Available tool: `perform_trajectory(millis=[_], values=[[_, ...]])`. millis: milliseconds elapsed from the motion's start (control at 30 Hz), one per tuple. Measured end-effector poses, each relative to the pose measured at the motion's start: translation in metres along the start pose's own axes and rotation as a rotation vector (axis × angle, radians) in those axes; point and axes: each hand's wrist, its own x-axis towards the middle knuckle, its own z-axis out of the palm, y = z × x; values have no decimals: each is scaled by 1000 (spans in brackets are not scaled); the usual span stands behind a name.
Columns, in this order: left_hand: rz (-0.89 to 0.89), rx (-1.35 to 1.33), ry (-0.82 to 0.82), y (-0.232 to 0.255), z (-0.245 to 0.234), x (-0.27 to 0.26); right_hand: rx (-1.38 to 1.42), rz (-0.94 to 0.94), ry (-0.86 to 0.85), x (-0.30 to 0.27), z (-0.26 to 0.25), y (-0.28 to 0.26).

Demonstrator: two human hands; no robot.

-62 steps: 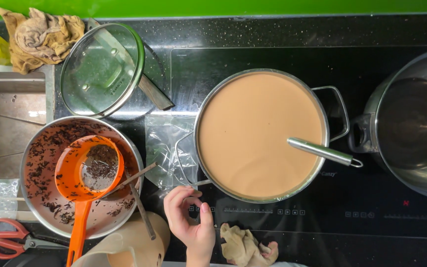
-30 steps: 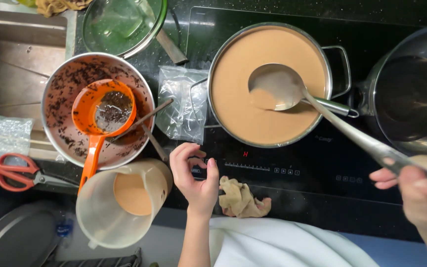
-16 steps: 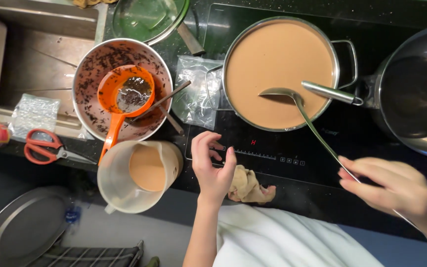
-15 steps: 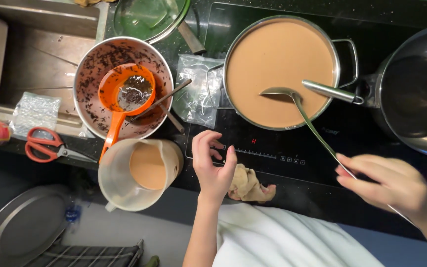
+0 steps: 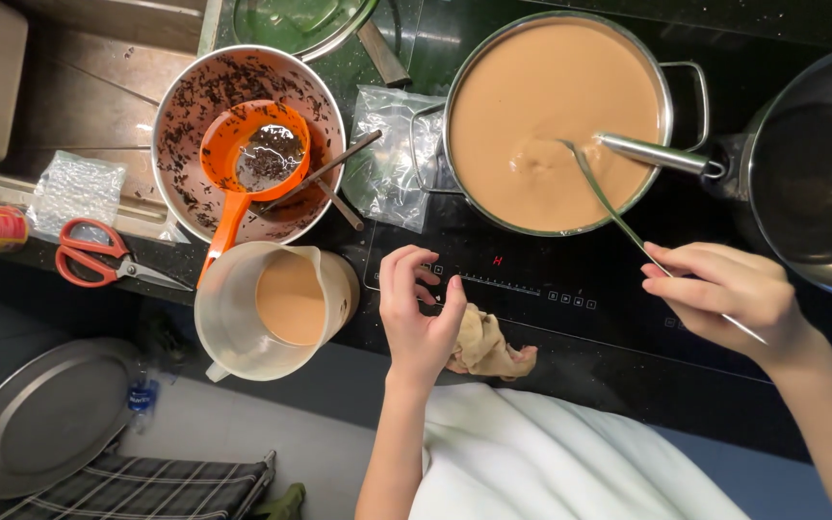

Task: The person holds a can of condensed milk over a pot on the induction cooktop and scrapes the remaining milk out with a can spoon, then stirs the pot's liquid. They open a second can, scrape it into the pot as well, stir with a whisk and ladle, and set the empty cans by the sink.

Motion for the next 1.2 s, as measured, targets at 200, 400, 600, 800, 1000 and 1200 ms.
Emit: perform_trajectory(millis=[200,400,600,800,1000,1200], values=[[-10,8,-7,-2,1,1,51,-6,-60,-5,-8,3],[40,15,-66,9,2,9,54,37,-114,-1,-23,-3],[602,-179,-483,78,32,20,116,134,-47,31,-1,-36],[600,-70,-365,56,48,27,138,304,9,51,7,-38],[666,-46,-122,39,43,54,-547,451,149,45,1,16],[612,-62,-64,61,17,78,-216,712,206,17,15,55]])
